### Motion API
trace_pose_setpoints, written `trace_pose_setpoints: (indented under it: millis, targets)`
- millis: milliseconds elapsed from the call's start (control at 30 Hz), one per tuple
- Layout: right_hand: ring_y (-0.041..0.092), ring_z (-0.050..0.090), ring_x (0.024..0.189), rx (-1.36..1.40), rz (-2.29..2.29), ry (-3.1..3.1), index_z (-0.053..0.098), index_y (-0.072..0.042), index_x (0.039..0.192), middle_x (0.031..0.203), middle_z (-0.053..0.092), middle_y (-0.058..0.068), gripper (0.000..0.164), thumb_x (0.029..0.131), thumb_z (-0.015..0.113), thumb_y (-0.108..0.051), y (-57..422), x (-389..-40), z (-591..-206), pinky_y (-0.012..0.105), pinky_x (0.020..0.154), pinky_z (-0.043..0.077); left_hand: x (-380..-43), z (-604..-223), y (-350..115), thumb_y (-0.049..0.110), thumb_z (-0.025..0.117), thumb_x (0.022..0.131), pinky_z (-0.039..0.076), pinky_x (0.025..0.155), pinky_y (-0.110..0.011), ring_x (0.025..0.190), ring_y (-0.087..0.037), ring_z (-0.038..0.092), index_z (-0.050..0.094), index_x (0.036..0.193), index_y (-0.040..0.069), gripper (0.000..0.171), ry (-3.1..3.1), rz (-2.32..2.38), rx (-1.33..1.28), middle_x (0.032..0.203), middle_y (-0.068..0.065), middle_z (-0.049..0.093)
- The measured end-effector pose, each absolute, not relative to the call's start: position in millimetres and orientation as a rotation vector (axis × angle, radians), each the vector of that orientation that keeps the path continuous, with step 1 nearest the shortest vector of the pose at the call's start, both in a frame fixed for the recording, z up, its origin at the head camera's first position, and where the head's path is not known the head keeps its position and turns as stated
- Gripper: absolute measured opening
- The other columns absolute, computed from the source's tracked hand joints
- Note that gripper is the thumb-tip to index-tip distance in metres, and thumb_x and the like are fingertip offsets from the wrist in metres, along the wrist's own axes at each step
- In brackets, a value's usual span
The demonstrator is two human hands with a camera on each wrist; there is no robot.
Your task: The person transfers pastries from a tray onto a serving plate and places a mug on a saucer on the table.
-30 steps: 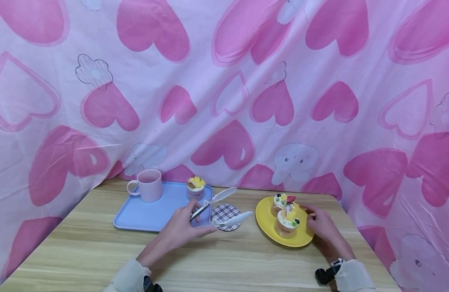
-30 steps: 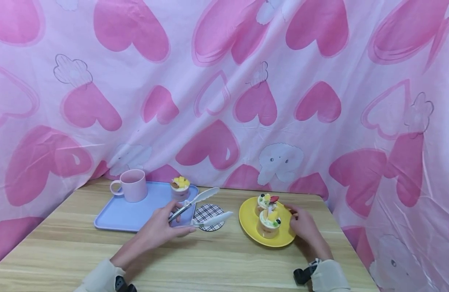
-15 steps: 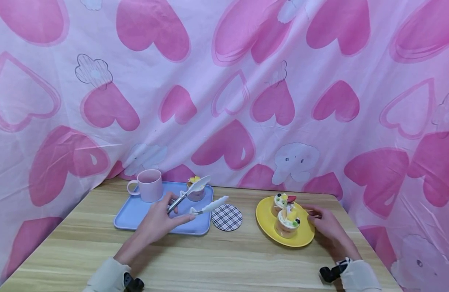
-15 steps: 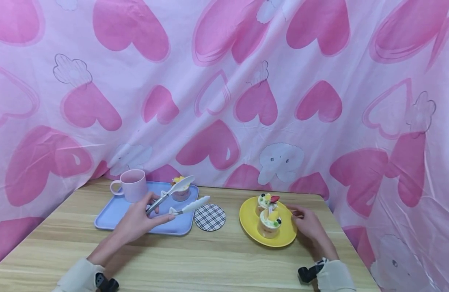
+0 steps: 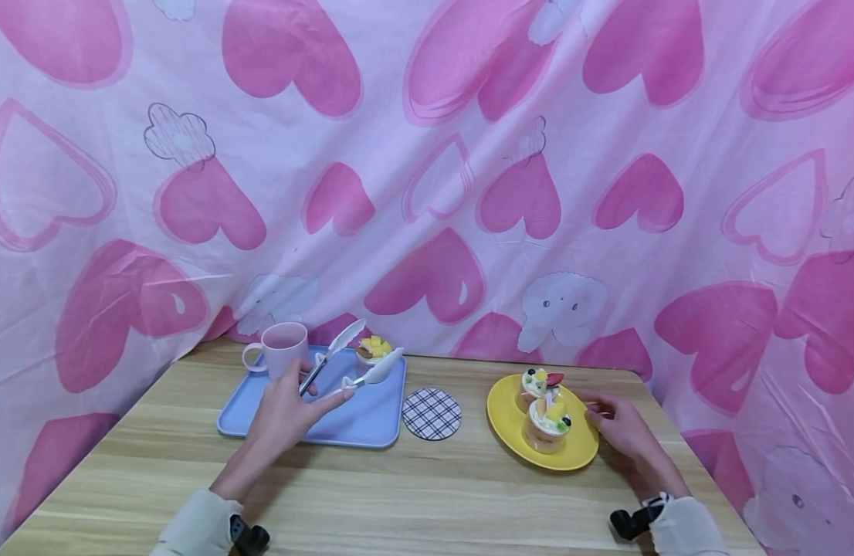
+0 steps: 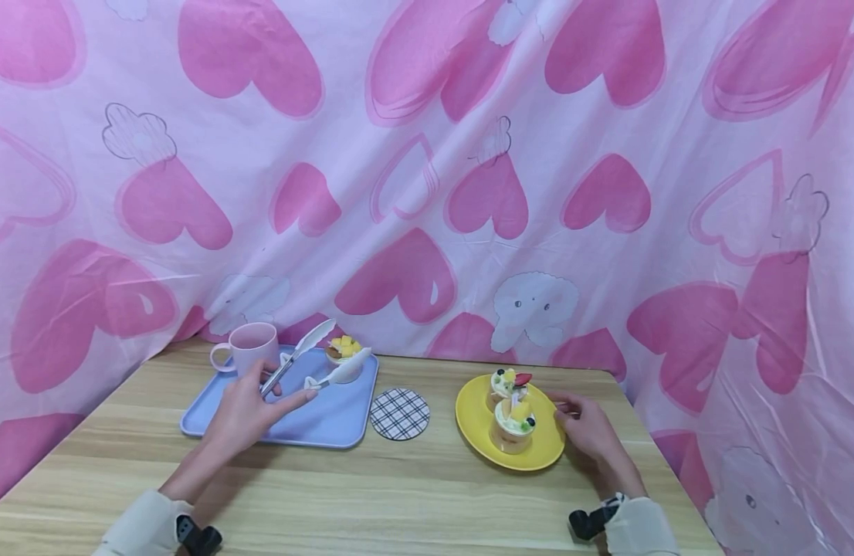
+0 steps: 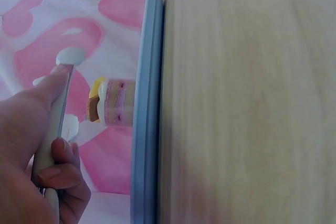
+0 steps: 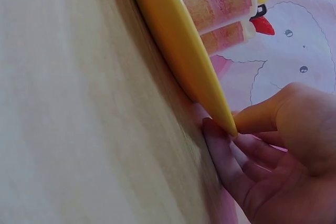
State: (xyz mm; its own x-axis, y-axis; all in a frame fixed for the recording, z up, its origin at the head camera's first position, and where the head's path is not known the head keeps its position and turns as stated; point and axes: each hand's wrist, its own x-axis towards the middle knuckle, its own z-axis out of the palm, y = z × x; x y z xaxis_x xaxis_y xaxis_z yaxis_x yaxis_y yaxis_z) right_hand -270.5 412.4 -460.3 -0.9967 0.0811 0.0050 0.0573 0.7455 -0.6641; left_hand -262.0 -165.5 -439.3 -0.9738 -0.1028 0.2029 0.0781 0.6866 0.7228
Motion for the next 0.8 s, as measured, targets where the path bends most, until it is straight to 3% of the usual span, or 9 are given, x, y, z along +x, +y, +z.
trace_pose_setpoints:
  millis: [500, 800]
  targets:
    - [0.029, 0.064, 0.109, -0.155, 1.106, -2.893, 0.061, 0.001, 0.147, 0.125, 0.069, 0.022, 0.039, 0.109, 0.06, -0.007, 412.6, -267.9, -464.3, 0.026, 0.081, 0.054, -267.0, -449.5, -166.8, 0.073, 0.086, 0.079, 0.044, 0.059, -0.032, 0.074, -0.022, 0.057, 0.05, 0.13, 0.008, 0.09, -2.715, -1.139, 0.082, 0.09, -0.01, 0.058]
    - [0.038, 0.062, 0.117, -0.15, 1.05, -2.918, 0.061, 0.001, 0.147, 0.133, 0.065, 0.025, 0.041, 0.107, 0.062, -0.009, 414.0, -269.9, -463.6, 0.047, 0.098, 0.059, -271.9, -450.4, -165.4, 0.07, 0.087, 0.08, 0.041, 0.058, -0.032, 0.07, -0.021, 0.056, 0.051, 0.121, 0.01, 0.081, -2.746, -1.136, 0.053, 0.084, -0.007, 0.055]
